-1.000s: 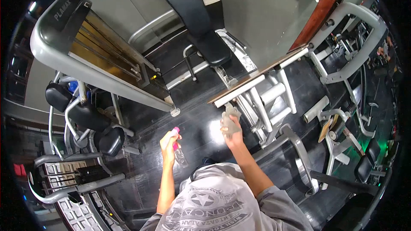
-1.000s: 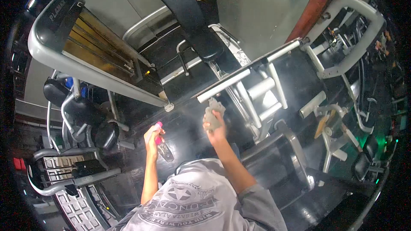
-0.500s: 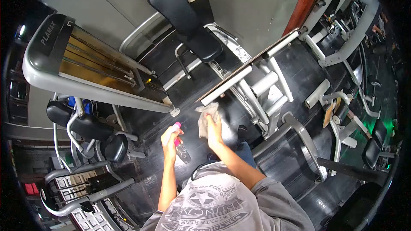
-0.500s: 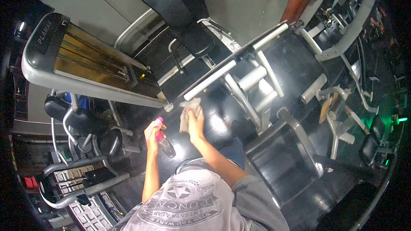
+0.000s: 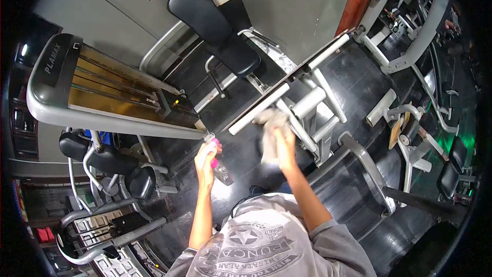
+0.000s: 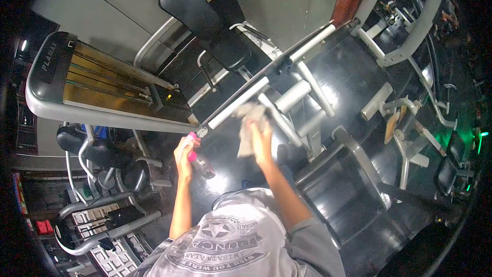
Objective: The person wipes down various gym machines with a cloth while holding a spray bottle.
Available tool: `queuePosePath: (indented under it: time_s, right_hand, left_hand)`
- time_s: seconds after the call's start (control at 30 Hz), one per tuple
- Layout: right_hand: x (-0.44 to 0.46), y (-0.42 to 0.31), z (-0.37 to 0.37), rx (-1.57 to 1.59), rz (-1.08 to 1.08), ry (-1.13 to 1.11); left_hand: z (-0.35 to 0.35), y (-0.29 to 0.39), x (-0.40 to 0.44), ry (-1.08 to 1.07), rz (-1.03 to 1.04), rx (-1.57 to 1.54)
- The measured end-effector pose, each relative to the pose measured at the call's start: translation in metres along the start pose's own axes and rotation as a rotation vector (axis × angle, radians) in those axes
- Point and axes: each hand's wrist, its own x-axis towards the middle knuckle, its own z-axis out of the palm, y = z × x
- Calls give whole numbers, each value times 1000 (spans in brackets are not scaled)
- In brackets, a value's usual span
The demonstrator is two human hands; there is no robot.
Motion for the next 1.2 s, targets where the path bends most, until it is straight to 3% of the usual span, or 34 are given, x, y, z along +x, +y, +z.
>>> queuePosePath:
  time_s: [0.03, 0.07, 0.13, 0.2, 0.27, 0.3, 0.4, 0.47, 0.53, 0.57, 0.67, 0.73, 0.8, 0.93, 1.0, 1.07, 1.2]
  right_hand:
    - [15, -19, -1, 52, 14, 77]
    - [38, -20, -7, -40, -80, 137]
    - [72, -22, -8, -113, -103, 84]
    - [87, -1, 5, -240, -136, 47]
    - [72, 13, 21, -491, -142, 184]
    - [64, 20, 21, -511, -96, 117]
    - [37, 32, 21, -452, 114, -182]
    - [36, 29, 21, -433, 52, -146]
    - [56, 17, 15, -304, 120, -28]
    - [67, 2, 10, -204, 135, -19]
    - [99, -15, -5, -139, 152, -39]
    - [97, 4, -6, -216, 110, -71]
    - [72, 28, 8, -435, -19, 49]
    - [32, 3, 14, -539, 73, -212]
    - [35, -11, 2, -348, 132, -288]
    - [38, -46, -7, -299, 161, -180]
    - [77, -90, -20, -34, -3, -6]
  left_hand:
    - [3, 0, 5, -20, 155, 119]
    - [9, 2, 10, -20, 154, 119]
    - [23, 11, 20, -34, 368, 211]
    - [36, 20, 24, -75, 284, 161]
    - [45, 22, 34, -136, 382, 213]
    - [47, 26, 38, -183, 408, 227]
    - [58, 28, 46, -242, 343, 164]
    - [63, 21, 48, -221, 374, 192]
    - [67, 23, 45, -185, 205, 93]
    - [68, 21, 45, -149, 302, 135]
    - [72, 28, 44, -117, 282, 150]
    - [73, 23, 44, -98, 268, 155]
    - [76, 21, 44, -81, 258, 159]
    - [79, 17, 43, -46, 272, 137]
    - [81, 20, 41, -46, 276, 102]
    - [88, 34, 37, -2, 232, 16]
    - [91, 46, 40, -44, 242, 77]
